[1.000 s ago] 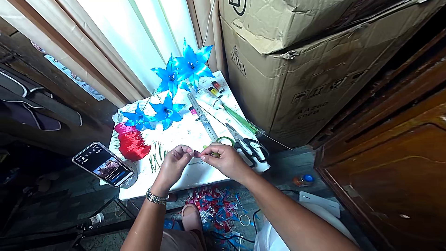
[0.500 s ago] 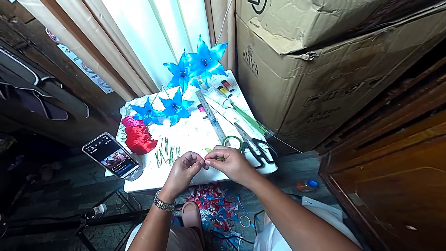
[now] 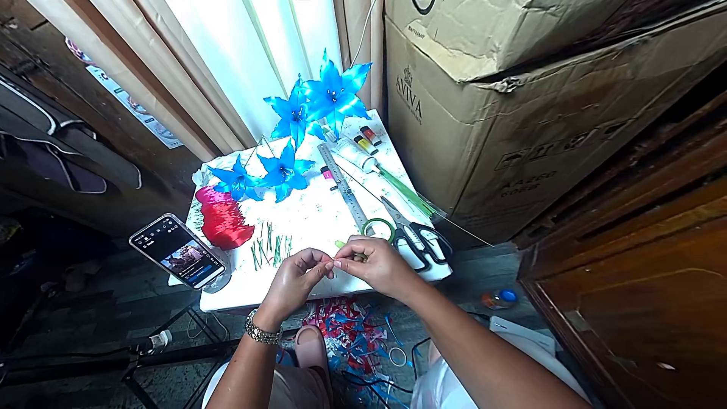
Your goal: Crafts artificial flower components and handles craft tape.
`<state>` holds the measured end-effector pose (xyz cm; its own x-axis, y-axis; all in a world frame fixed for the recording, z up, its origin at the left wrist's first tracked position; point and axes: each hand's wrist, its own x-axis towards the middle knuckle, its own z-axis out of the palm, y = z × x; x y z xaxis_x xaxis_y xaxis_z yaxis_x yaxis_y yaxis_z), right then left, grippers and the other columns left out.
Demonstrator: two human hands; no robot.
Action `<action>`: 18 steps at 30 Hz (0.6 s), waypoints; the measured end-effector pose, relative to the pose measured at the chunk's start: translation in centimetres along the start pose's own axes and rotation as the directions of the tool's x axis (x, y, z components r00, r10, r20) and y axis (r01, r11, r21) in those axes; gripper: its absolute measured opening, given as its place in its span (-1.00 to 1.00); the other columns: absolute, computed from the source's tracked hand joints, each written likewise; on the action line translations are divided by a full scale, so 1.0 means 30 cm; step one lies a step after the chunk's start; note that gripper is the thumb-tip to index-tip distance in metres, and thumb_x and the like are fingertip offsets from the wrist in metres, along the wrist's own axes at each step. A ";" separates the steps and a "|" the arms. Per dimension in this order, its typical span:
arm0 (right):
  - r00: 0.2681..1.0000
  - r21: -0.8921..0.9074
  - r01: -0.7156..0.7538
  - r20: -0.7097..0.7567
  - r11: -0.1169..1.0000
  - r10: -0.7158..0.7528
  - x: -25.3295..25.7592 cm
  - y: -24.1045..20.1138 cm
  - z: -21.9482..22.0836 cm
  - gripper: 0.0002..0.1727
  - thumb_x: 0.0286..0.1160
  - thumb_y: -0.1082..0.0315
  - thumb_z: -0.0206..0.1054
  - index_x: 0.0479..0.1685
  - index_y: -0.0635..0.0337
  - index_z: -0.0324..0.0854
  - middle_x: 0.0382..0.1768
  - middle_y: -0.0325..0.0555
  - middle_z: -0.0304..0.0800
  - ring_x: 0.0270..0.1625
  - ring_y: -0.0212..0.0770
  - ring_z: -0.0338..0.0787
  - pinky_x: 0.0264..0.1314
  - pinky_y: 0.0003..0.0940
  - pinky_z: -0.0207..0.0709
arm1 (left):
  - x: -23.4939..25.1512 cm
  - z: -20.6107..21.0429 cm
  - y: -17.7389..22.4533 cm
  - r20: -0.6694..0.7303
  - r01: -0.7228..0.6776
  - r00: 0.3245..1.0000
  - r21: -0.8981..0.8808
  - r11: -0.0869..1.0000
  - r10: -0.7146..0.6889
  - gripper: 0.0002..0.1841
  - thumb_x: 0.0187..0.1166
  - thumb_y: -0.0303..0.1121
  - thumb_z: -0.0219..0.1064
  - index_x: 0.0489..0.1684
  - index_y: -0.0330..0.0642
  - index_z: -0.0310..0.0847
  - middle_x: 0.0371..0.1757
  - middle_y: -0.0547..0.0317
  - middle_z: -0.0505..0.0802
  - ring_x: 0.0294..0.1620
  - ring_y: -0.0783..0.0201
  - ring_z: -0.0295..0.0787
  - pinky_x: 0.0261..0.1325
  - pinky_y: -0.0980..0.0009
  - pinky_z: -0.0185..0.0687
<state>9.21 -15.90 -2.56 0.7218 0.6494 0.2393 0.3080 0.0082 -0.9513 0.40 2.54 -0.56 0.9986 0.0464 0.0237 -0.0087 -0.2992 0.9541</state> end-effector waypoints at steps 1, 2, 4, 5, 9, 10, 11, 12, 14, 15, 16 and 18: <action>1.000 0.002 -0.006 -0.003 1.000 0.006 0.000 -0.001 -0.001 -0.88 0.44 0.40 0.45 -0.34 0.26 0.81 -0.40 -0.31 0.63 -0.36 -0.66 0.50 -0.29 -0.79 0.36 | -0.002 -0.001 0.002 0.003 -0.003 1.000 -0.004 1.000 0.003 -0.94 0.62 -0.48 0.33 -0.18 -0.19 0.74 -0.34 0.41 0.87 -0.26 0.58 0.79 -0.03 0.58 0.70; 1.000 0.007 -0.010 -0.007 1.000 0.011 -0.001 -0.003 -0.001 -0.88 0.44 0.40 0.44 -0.36 0.25 0.80 -0.41 -0.32 0.62 -0.36 -0.66 0.51 -0.29 -0.79 0.36 | -0.004 -0.001 0.004 0.008 -0.006 1.000 -0.018 1.000 0.006 -0.92 0.63 -0.48 0.32 -0.17 -0.21 0.75 -0.33 0.40 0.89 -0.24 0.56 0.81 0.00 0.56 0.71; 1.000 0.025 -0.021 -0.018 0.999 0.021 0.000 -0.006 -0.004 -0.88 0.44 0.39 0.44 -0.39 0.23 0.80 -0.41 -0.34 0.62 -0.37 -0.67 0.50 -0.30 -0.79 0.35 | -0.007 -0.005 0.005 0.027 -0.007 1.000 -0.054 0.998 0.009 -0.87 0.68 -0.47 0.26 -0.15 -0.23 0.76 -0.30 0.37 0.91 -0.20 0.54 0.83 0.05 0.52 0.72; 0.999 0.038 -0.028 -0.020 0.999 0.029 0.001 -0.008 -0.005 -0.89 0.44 0.39 0.45 -0.39 0.22 0.80 -0.41 -0.36 0.63 -0.37 -0.68 0.50 -0.31 -0.79 0.34 | -0.008 -0.008 0.004 0.043 0.001 0.999 -0.077 0.997 0.002 -0.84 0.70 -0.46 0.22 -0.15 -0.23 0.76 -0.29 0.36 0.92 -0.18 0.53 0.85 0.07 0.51 0.73; 0.999 0.102 -0.050 -0.009 0.994 0.051 0.004 -0.005 -0.008 -0.91 0.44 0.41 0.45 -0.37 0.21 0.80 -0.38 -0.37 0.67 -0.38 -0.67 0.52 -0.31 -0.77 0.39 | -0.003 -0.022 -0.013 0.143 0.058 0.989 -0.202 0.978 -0.029 -0.77 0.72 -0.48 0.17 -0.20 -0.21 0.80 -0.29 0.35 0.94 -0.17 0.52 0.86 0.13 0.48 0.73; 0.999 0.115 -0.049 -0.008 0.992 0.050 0.004 -0.003 -0.007 -0.92 0.43 0.42 0.45 -0.37 0.21 0.80 -0.39 -0.37 0.67 -0.38 -0.67 0.52 -0.31 -0.77 0.39 | -0.003 -0.023 -0.014 0.165 0.081 0.985 -0.226 0.971 -0.044 -0.77 0.71 -0.49 0.18 -0.21 -0.20 0.81 -0.29 0.34 0.94 -0.17 0.52 0.86 0.12 0.49 0.72; 0.999 0.120 -0.048 -0.006 0.992 0.049 0.004 -0.001 -0.006 -0.92 0.43 0.42 0.45 -0.38 0.21 0.79 -0.39 -0.38 0.67 -0.39 -0.66 0.53 -0.31 -0.77 0.39 | -0.002 -0.025 -0.015 0.182 0.101 0.982 -0.249 0.963 -0.056 -0.78 0.69 -0.49 0.20 -0.21 -0.20 0.82 -0.29 0.34 0.94 -0.17 0.51 0.86 0.11 0.49 0.72; 0.999 0.120 -0.051 -0.003 0.991 0.051 0.005 -0.001 -0.005 -0.92 0.43 0.42 0.45 -0.38 0.21 0.79 -0.40 -0.38 0.68 -0.38 -0.66 0.53 -0.31 -0.77 0.40 | -0.001 -0.026 -0.015 0.194 0.122 0.978 -0.266 0.956 -0.071 -0.79 0.67 -0.50 0.22 -0.22 -0.19 0.83 -0.29 0.33 0.94 -0.18 0.51 0.86 0.10 0.50 0.73; 0.998 0.119 -0.061 0.004 0.991 0.061 0.007 0.000 -0.004 -0.92 0.44 0.42 0.45 -0.37 0.20 0.79 -0.39 -0.39 0.68 -0.38 -0.66 0.53 -0.31 -0.76 0.39 | 0.002 -0.024 -0.012 0.195 0.160 0.975 -0.284 0.945 -0.107 -0.82 0.63 -0.52 0.26 -0.24 -0.18 0.82 -0.33 0.34 0.93 -0.22 0.53 0.85 0.05 0.52 0.73; 0.998 0.120 -0.062 0.004 0.991 0.061 0.007 0.001 -0.004 -0.92 0.44 0.42 0.45 -0.37 0.20 0.79 -0.39 -0.39 0.68 -0.39 -0.67 0.52 -0.32 -0.76 0.39 | 0.003 -0.023 -0.012 0.192 0.172 0.974 -0.291 0.941 -0.118 -0.83 0.62 -0.53 0.27 -0.25 -0.17 0.82 -0.35 0.35 0.93 -0.24 0.54 0.84 0.02 0.54 0.72; 0.998 0.122 -0.062 0.003 0.991 0.062 0.008 0.001 -0.003 -0.92 0.44 0.42 0.45 -0.37 0.20 0.79 -0.39 -0.38 0.68 -0.39 -0.67 0.52 -0.33 -0.76 0.38 | 0.005 -0.022 -0.014 0.192 0.180 0.973 -0.295 0.939 -0.126 -0.83 0.61 -0.53 0.27 -0.26 -0.17 0.81 -0.36 0.36 0.92 -0.26 0.54 0.83 0.01 0.54 0.72; 0.998 0.126 -0.068 -0.003 0.990 0.069 0.009 0.000 0.000 -0.92 0.44 0.43 0.45 -0.37 0.20 0.79 -0.40 -0.38 0.68 -0.41 -0.66 0.51 -0.35 -0.76 0.37 | 0.007 -0.021 -0.019 0.186 0.184 0.974 -0.299 0.936 -0.132 -0.84 0.60 -0.54 0.28 -0.28 -0.18 0.81 -0.37 0.35 0.92 -0.27 0.54 0.83 0.00 0.54 0.72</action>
<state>9.41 -15.72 -2.50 0.7429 0.6465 0.1737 0.1776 0.0598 -0.9823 0.59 3.32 -0.92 0.9831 -0.0928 -0.1581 0.1600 0.0138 0.9870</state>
